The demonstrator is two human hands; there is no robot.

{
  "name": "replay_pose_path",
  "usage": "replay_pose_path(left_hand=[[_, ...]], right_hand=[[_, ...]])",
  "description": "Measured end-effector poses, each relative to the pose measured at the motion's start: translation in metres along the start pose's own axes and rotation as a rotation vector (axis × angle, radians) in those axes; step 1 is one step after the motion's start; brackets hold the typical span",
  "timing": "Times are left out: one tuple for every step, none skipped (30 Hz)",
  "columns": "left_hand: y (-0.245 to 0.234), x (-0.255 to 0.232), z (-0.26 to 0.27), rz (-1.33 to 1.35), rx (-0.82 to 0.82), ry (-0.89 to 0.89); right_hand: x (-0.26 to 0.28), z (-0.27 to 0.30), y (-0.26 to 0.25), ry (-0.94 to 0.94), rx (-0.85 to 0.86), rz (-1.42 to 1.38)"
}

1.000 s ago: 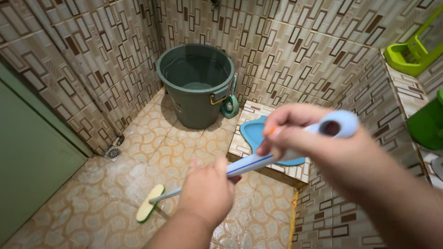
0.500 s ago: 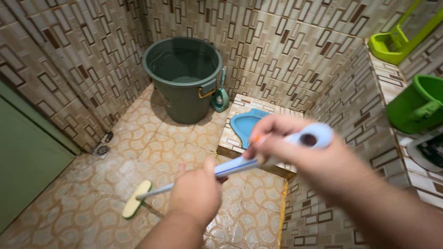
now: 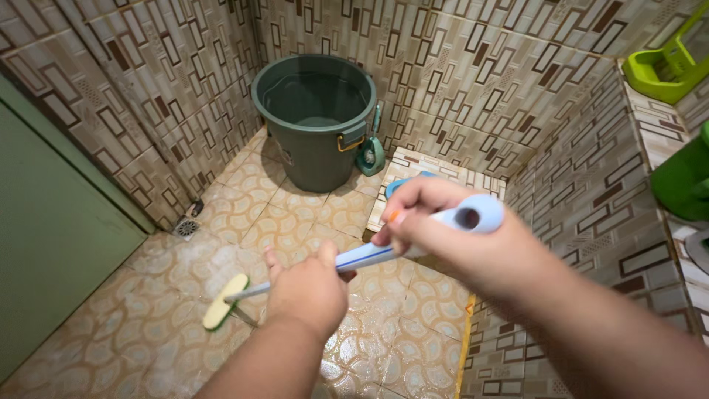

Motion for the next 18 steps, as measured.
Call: replay_pose_path(left_hand=[[0.001, 0.005, -0.003, 0.004, 0.050, -0.043], [0.002, 0.009, -0.003, 0.008, 0.099, -0.085], [-0.001, 0.006, -0.004, -0.004, 0.082, -0.056], [-0.003, 0.001, -0.003, -0.015, 0.065, -0.027], [-0.005, -0.002, -0.001, -0.021, 0.048, -0.004], [-0.007, -0.010, 0.001, -0.018, 0.029, 0.040], [-0.008, -0.020, 0.002, -0.002, 0.004, 0.068], [-0.009, -0.028, 0.003, 0.015, -0.022, 0.096], [-0.010, -0.034, 0.003, 0.022, -0.033, 0.115], [-0.011, -0.040, 0.002, 0.029, -0.044, 0.135], [-0.013, -0.044, 0.000, 0.025, -0.052, 0.163], [-0.012, -0.044, -0.003, 0.027, -0.006, 0.154], [-0.011, -0.040, -0.005, 0.027, 0.044, 0.140], [-0.009, -0.035, -0.007, 0.027, 0.093, 0.127], [-0.008, -0.029, -0.007, 0.010, 0.114, 0.101], [-0.007, -0.021, -0.008, -0.006, 0.134, 0.075], [-0.005, -0.016, -0.010, -0.026, 0.157, 0.057], [-0.002, -0.009, -0.011, -0.023, 0.174, 0.022]], right_hand=[[0.000, 0.000, 0.009, 0.007, 0.005, 0.027], [0.003, -0.001, 0.014, 0.015, 0.009, 0.053], [0.008, 0.000, 0.017, 0.008, 0.020, 0.057], [0.015, 0.001, 0.016, 0.001, 0.030, 0.060], [0.021, 0.001, 0.014, -0.005, 0.049, 0.066], [0.030, 0.002, 0.006, -0.010, 0.009, 0.100], [0.041, 0.002, -0.005, -0.015, -0.011, 0.143], [0.050, 0.001, -0.014, -0.022, -0.032, 0.186], [0.056, -0.001, -0.018, -0.035, -0.016, 0.163], [0.060, -0.003, -0.022, -0.047, 0.001, 0.140], [0.061, -0.004, -0.025, -0.060, 0.004, 0.110], [0.058, -0.005, -0.030, -0.047, -0.024, 0.126], [0.051, -0.005, -0.031, -0.030, -0.050, 0.138], [0.043, -0.005, -0.030, -0.012, -0.076, 0.150], [0.037, -0.005, -0.026, -0.022, -0.059, 0.144], [0.030, -0.006, -0.021, -0.032, -0.041, 0.137], [0.023, -0.004, -0.017, -0.041, -0.033, 0.130], [0.014, -0.002, -0.011, -0.016, -0.015, 0.108]])
Point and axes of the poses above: each hand's wrist, its own z-axis away from the middle knuckle, its own y-axis out of the palm, x = y × z, the point moved 6 cm from there along -z, towards the middle knuckle, and after that the axes turned 6 degrees about -y, right-handed, at the moved point
